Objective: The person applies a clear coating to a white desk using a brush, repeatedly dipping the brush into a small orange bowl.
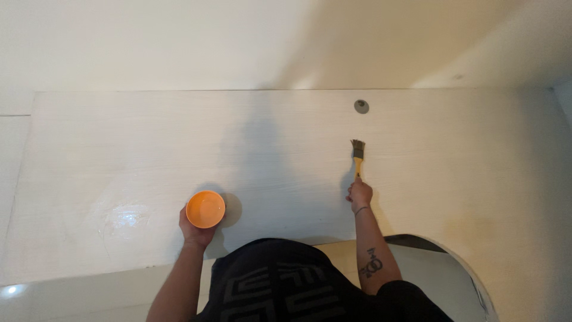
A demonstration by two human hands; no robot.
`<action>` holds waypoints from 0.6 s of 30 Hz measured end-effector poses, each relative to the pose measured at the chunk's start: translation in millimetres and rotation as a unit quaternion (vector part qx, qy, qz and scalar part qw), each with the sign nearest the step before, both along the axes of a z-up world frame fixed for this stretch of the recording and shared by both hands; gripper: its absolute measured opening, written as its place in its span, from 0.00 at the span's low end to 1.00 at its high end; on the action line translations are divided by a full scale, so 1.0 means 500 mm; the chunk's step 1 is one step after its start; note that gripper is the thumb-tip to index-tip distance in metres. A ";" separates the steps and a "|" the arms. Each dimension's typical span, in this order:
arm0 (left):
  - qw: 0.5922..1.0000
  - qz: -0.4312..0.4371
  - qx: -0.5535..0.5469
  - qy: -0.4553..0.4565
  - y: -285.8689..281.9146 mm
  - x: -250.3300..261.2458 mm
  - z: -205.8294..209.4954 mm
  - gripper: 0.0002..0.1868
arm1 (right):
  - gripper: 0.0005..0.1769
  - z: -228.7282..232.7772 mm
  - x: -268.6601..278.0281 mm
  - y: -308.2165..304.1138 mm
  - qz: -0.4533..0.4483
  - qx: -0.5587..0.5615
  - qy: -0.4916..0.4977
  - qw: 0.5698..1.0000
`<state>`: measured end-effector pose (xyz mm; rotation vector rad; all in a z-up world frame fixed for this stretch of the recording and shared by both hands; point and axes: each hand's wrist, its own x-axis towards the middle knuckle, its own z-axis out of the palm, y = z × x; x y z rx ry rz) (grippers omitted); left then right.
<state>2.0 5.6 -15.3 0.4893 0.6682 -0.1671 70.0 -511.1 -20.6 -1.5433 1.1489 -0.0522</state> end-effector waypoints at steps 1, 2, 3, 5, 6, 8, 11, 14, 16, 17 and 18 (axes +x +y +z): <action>1.000 0.001 -0.001 0.001 0.000 -0.001 -0.003 0.27 | 0.23 -0.002 -0.005 0.006 0.001 -0.001 0.001 1.000; 1.000 -0.001 0.004 0.009 0.000 -0.001 -0.005 0.28 | 0.23 -0.005 -0.013 0.014 0.012 -0.002 0.000 1.000; 1.000 -0.002 0.010 0.018 0.001 -0.003 -0.006 0.28 | 0.24 -0.007 -0.019 0.019 0.024 -0.002 -0.001 1.000; 1.000 -0.005 -0.003 -0.004 0.001 -0.009 -0.009 0.28 | 0.24 -0.011 -0.026 0.041 0.020 0.007 -0.013 1.000; 0.999 -0.011 -0.016 -0.028 0.003 -0.009 -0.009 0.28 | 0.24 -0.013 -0.028 0.052 0.014 0.017 -0.027 0.999; 1.000 -0.015 -0.010 -0.006 0.010 -0.014 -0.010 0.28 | 0.24 -0.018 -0.033 0.077 0.018 0.023 -0.030 0.999; 0.999 -0.028 -0.014 0.004 0.024 -0.022 -0.015 0.28 | 0.24 -0.029 -0.045 0.116 0.037 0.024 -0.032 0.999; 0.999 -0.039 -0.029 -0.010 0.046 -0.021 -0.031 0.28 | 0.24 -0.041 -0.053 0.160 0.070 0.011 -0.034 0.997; 0.999 -0.041 -0.035 -0.008 0.067 -0.019 -0.032 0.27 | 0.23 -0.044 -0.058 0.194 0.090 0.004 -0.032 0.995; 0.998 -0.049 -0.019 -0.018 0.080 -0.017 -0.029 0.27 | 0.23 -0.045 -0.061 0.213 0.092 0.014 -0.023 0.995; 0.998 -0.055 -0.002 -0.028 0.091 -0.017 -0.025 0.27 | 0.23 -0.047 -0.061 0.231 0.097 0.024 -0.013 0.995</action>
